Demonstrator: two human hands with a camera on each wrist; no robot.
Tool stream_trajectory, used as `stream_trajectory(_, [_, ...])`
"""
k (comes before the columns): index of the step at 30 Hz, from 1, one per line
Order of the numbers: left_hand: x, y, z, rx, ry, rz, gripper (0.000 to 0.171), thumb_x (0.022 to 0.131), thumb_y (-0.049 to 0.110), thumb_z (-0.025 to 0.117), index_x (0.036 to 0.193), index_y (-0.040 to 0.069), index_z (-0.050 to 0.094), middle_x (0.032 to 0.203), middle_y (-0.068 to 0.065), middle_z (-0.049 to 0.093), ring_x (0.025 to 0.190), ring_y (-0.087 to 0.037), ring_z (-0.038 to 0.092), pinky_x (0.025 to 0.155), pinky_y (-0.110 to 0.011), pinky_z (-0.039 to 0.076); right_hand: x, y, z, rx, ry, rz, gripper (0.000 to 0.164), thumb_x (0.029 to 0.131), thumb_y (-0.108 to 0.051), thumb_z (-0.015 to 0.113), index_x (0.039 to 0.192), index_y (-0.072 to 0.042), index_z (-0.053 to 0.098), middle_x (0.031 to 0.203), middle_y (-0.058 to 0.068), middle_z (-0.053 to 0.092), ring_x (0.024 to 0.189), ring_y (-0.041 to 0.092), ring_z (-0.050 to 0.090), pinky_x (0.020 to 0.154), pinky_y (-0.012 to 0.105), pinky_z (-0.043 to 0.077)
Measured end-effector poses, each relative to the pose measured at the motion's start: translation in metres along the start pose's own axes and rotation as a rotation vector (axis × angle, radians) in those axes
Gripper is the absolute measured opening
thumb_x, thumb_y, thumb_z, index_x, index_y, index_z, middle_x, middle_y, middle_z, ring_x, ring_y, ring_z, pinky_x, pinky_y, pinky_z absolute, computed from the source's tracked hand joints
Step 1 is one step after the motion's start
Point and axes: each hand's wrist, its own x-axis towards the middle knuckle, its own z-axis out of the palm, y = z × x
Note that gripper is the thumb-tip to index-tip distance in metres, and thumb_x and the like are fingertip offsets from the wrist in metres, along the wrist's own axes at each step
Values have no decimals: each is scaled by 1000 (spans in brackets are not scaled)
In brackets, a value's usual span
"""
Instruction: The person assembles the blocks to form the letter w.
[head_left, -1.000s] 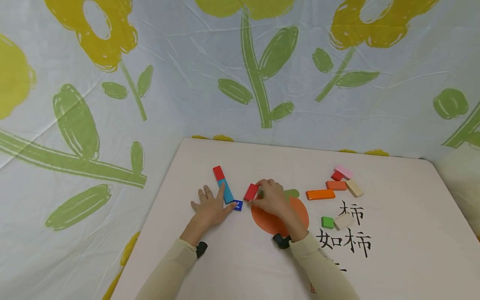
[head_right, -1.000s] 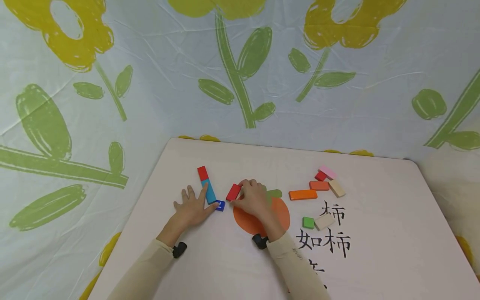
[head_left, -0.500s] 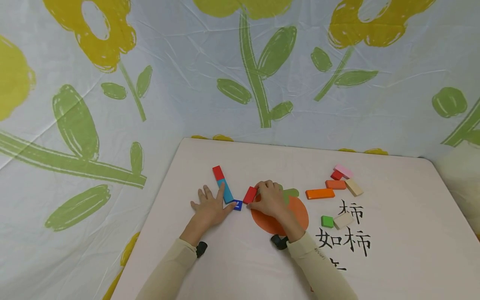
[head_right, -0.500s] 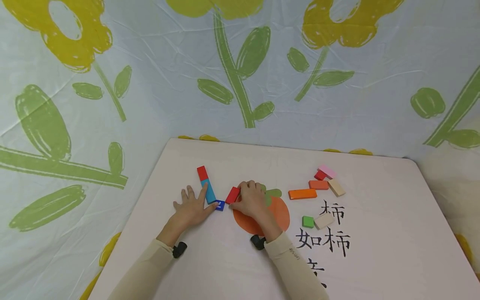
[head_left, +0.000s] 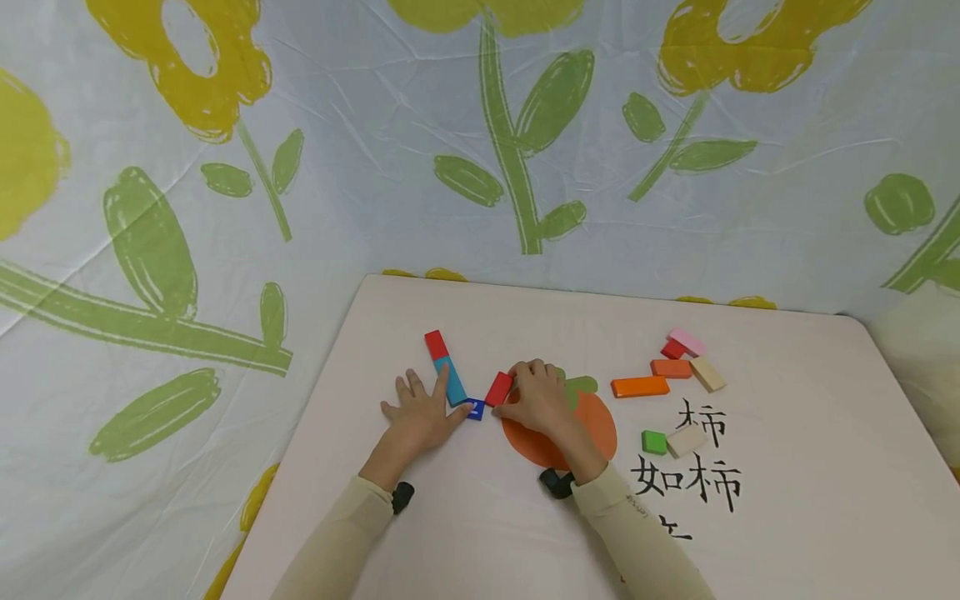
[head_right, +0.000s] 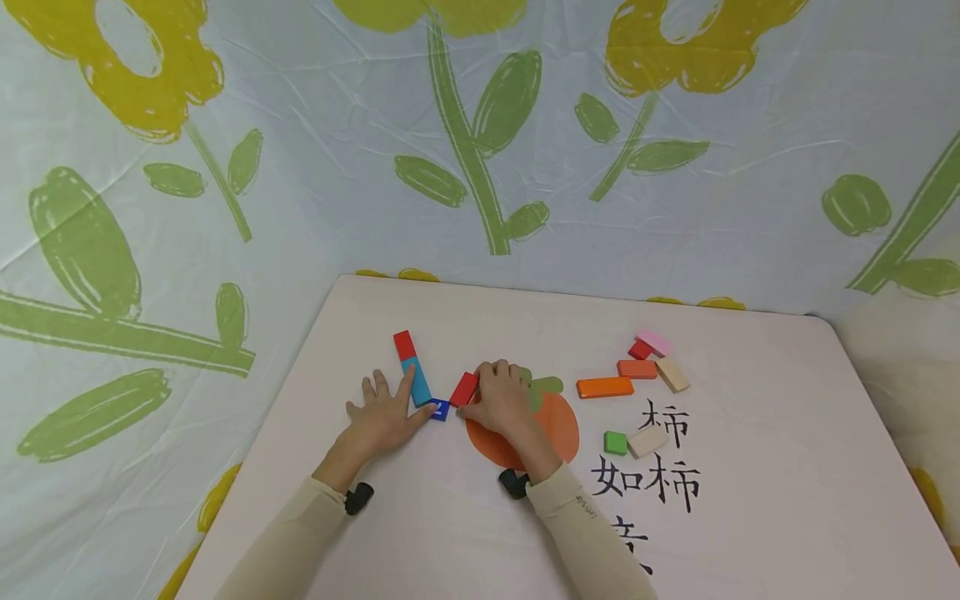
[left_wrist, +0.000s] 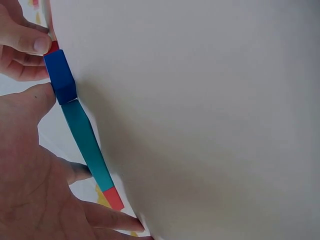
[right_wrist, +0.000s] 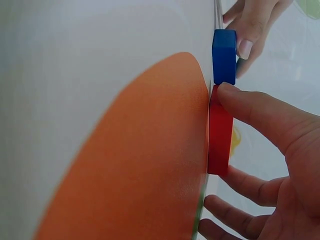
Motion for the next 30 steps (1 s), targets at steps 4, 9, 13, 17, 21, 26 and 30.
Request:
stream_trajectory(4, [0, 1, -1, 3, -4, -2, 91, 94, 69, 47, 163, 20, 12, 155, -41, 13, 141, -62, 11, 95, -84, 20, 0, 0, 0, 5, 9, -7, 61, 76, -40, 87, 118, -4, 60, 117, 17, 54, 110, 36, 46, 91, 52, 41])
stream_trajectory(9, [0, 0, -1, 1, -3, 1, 92, 94, 69, 47, 163, 19, 12, 155, -41, 13, 140, -62, 11, 95, -84, 20, 0, 0, 1, 5, 12, -11, 61, 76, -40, 87, 118, -4, 60, 117, 18, 54, 110, 35, 46, 89, 52, 41])
stream_trajectory(13, [0, 0, -1, -3, -2, 2, 92, 94, 69, 48, 162, 19, 13, 155, -41, 14, 140, -62, 11, 95, -84, 20, -1, 1, 0, 11, 16, -17, 61, 76, -39, 88, 118, -4, 60, 117, 18, 53, 109, 35, 46, 88, 52, 41])
stream_trajectory(17, [1, 0, -1, -13, 10, 9, 92, 93, 69, 49, 162, 18, 14, 155, -41, 15, 140, -63, 12, 94, -84, 20, -1, 1, -1, 9, 16, -18, 61, 76, -40, 87, 118, -4, 60, 116, 18, 53, 109, 35, 46, 88, 52, 41])
stream_trajectory(21, [2, 0, -1, -18, 16, 14, 93, 93, 69, 49, 162, 18, 15, 154, -41, 15, 140, -63, 12, 94, -84, 21, -1, 0, -2, 14, 9, -14, 62, 76, -40, 87, 118, -3, 60, 116, 18, 53, 109, 36, 46, 88, 51, 41])
stream_trajectory(26, [2, -1, 0, -22, 20, 17, 93, 93, 69, 50, 162, 18, 16, 154, -41, 16, 140, -63, 13, 93, -85, 21, -1, -1, -2, 10, 1, -14, 63, 76, -41, 87, 118, -3, 60, 117, 18, 53, 109, 36, 46, 88, 51, 42])
stream_trajectory(30, [1, -2, 0, -32, 16, 13, 93, 93, 69, 51, 162, 18, 16, 154, -41, 16, 140, -63, 12, 94, -85, 20, 0, -1, -2, 5, 0, -15, 63, 76, -41, 87, 118, -3, 60, 117, 18, 54, 109, 35, 46, 87, 50, 42])
